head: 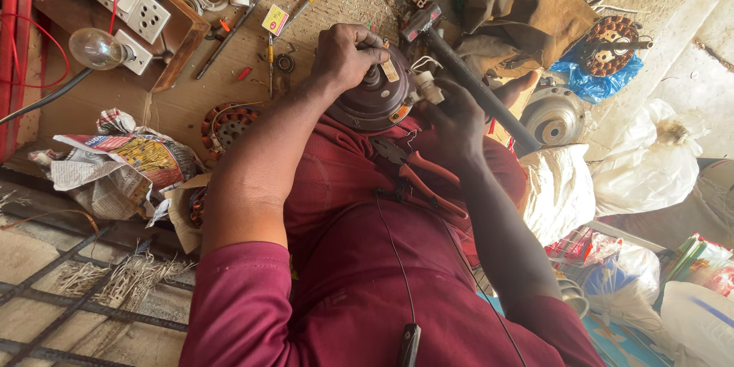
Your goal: The person repairs an electric motor by hand, using a screwdriver and pliers to adjust and connect wires on the motor's central hub. They then handle a stator component, inspecting its copper windings.
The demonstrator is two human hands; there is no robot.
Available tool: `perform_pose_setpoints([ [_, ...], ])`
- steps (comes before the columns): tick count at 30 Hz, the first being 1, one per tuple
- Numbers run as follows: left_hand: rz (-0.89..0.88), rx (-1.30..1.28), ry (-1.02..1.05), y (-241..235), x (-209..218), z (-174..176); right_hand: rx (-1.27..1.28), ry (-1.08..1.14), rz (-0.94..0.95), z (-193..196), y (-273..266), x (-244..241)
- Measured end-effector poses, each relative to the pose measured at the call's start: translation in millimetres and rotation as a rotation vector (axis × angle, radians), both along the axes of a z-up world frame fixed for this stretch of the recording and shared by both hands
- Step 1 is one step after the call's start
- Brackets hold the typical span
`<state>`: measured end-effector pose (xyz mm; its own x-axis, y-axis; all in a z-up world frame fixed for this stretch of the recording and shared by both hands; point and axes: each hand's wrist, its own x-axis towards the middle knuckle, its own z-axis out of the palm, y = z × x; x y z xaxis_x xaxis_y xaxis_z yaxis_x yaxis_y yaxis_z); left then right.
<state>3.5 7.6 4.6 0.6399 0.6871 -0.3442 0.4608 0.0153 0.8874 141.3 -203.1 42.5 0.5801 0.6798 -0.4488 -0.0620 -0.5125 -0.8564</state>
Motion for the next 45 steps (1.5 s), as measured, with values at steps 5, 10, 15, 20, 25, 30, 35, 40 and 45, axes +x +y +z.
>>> perform_pose_setpoints([
  [5,-0.001,0.059,0.106,-1,0,10,-0.057,-0.112,0.067,-28,31,-32],
  [10,0.028,0.044,0.055,0,0,18,0.097,-0.247,0.020,-44,49,-45],
  [15,0.025,0.049,0.138,-4,1,15,0.098,-0.363,0.021,-50,56,-50],
  [20,0.034,0.071,0.055,-1,-2,9,0.015,-0.329,0.005,-49,58,-57],
  [25,0.026,-0.030,0.143,-1,-2,6,0.045,-0.360,-0.036,-50,58,-60],
  [30,0.053,0.047,0.039,-2,-2,-1,0.024,-0.346,-0.030,-52,61,-56],
  [35,0.087,0.078,-0.036,-5,-4,-7,0.054,-0.326,-0.003,-52,62,-58],
  [40,0.085,0.094,-0.099,-4,-7,-7,0.074,-0.497,0.032,-55,60,-59],
  [45,0.084,-0.032,-0.067,-4,-8,-4,0.053,-0.553,0.040,-57,59,-55],
])
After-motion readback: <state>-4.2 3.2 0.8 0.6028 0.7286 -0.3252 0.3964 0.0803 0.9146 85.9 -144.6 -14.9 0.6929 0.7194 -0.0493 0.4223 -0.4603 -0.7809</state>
